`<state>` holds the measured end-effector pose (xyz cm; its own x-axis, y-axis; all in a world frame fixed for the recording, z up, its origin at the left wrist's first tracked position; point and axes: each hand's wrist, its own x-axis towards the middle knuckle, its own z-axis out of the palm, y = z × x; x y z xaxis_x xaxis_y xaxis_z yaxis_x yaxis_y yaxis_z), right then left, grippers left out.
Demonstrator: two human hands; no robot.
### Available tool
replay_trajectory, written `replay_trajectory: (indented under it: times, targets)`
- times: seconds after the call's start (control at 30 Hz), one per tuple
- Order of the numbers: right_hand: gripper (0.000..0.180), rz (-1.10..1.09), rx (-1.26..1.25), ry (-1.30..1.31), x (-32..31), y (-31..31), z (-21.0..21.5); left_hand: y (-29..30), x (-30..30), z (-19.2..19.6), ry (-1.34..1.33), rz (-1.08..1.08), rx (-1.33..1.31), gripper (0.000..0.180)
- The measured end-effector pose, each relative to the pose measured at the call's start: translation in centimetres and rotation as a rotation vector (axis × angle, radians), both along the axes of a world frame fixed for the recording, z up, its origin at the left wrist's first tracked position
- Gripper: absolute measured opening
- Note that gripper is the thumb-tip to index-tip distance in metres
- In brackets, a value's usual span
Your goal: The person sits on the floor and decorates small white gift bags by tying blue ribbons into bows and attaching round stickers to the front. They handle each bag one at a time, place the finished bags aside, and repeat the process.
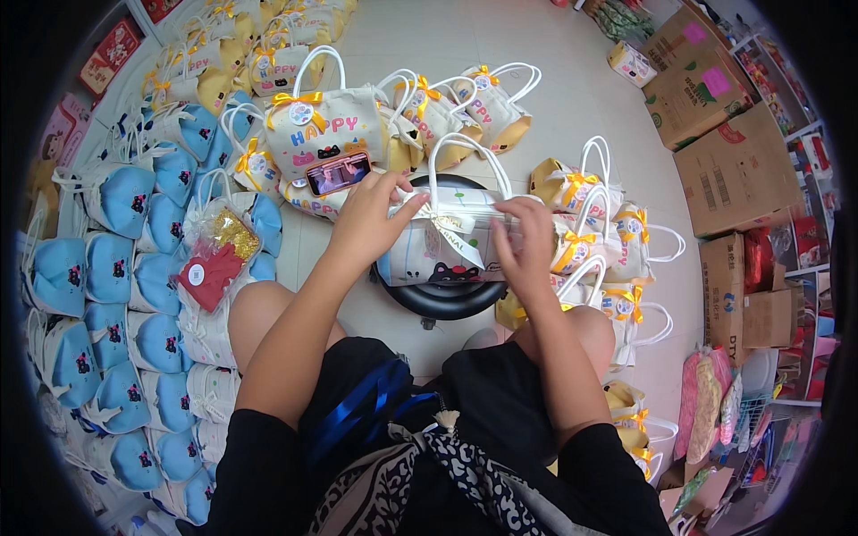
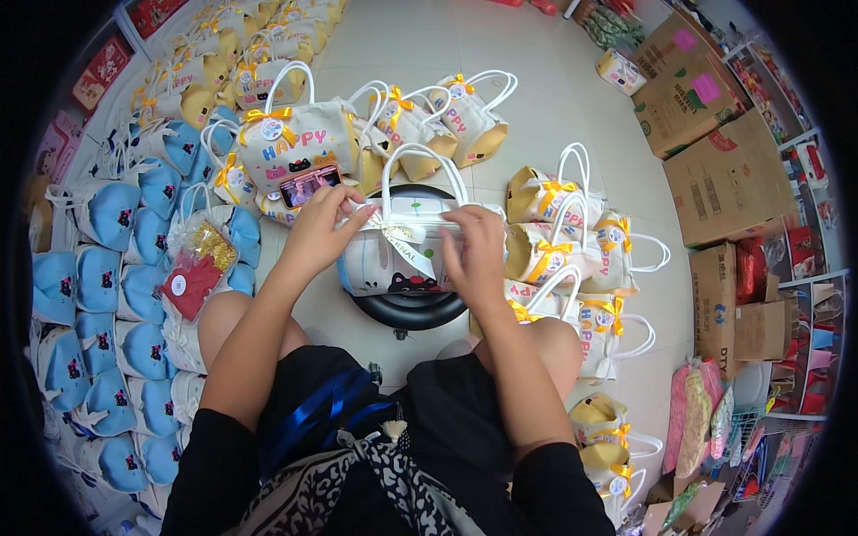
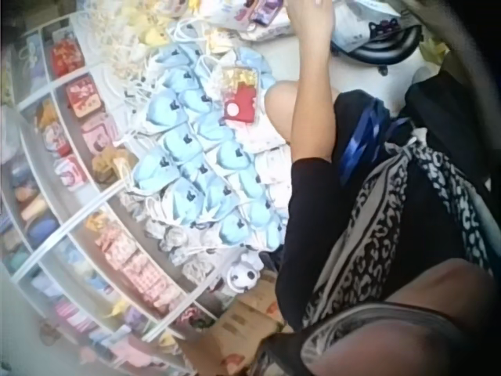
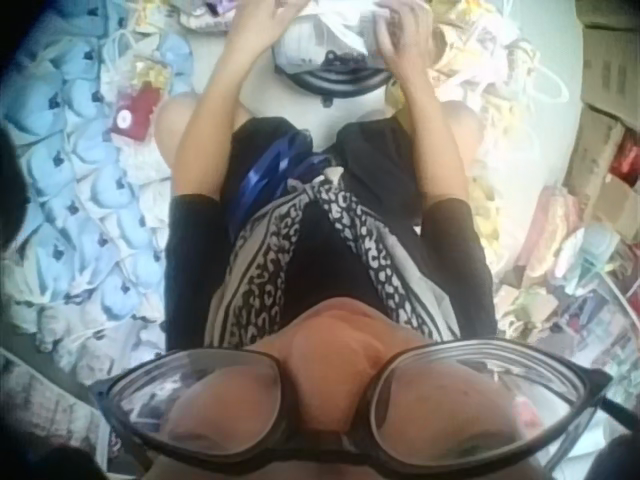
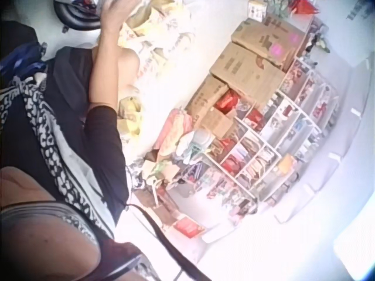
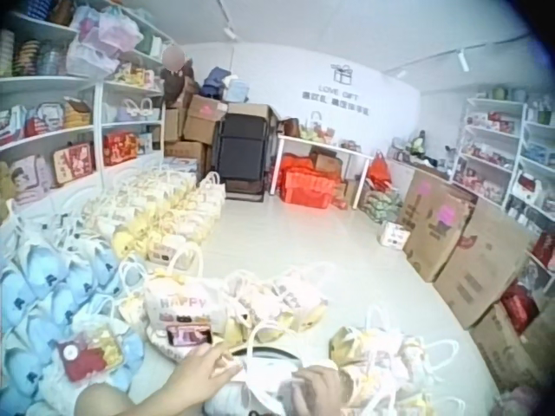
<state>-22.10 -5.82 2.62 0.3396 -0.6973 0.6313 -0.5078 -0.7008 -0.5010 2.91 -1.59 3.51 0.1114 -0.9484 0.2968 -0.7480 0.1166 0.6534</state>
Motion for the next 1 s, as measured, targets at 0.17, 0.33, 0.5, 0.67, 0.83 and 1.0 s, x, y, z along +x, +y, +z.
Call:
replay_trajectory:
  times: [0.17, 0.33, 0.5, 0.67, 0.83, 1.0]
  targets:
    - [0.032, 0.166, 0.05, 0.079, 2.7, 0.5, -0.7, 1.2, 0.3, 0.1, 0.095, -0.006, 0.198, 0.042]
    - [0.025, 0.172, 0.037, 0.149, 3.9, 0.3, -1.3, 2.0, 0.3, 0.4, 0.349, -0.127, 0.142, 0.038]
    - [0.02, 0.159, 0.134, 0.169, 2.6, -1.1, -3.6, 2.1, 1.7, 4.2, 1.062, -0.174, -0.248, 0.041]
    - [0.03, 0.106, 0.057, 0.096, 4.1, -0.6, -2.3, 3.1, 4.3, 5.5, 1.223, -0.226, -0.228, 0.043]
    - [0.033, 0.189, 0.023, 0.083, 4.6, 0.3, -0.8, 3.1, 4.2, 5.3, 1.072, -0.372, -0.041, 0.041]
    - [0.021, 0.247, 0.483, -0.133, 4.1, 0.4, -1.0, 3.2, 4.4, 5.5, 0.376, -0.515, 0.372, 0.038]
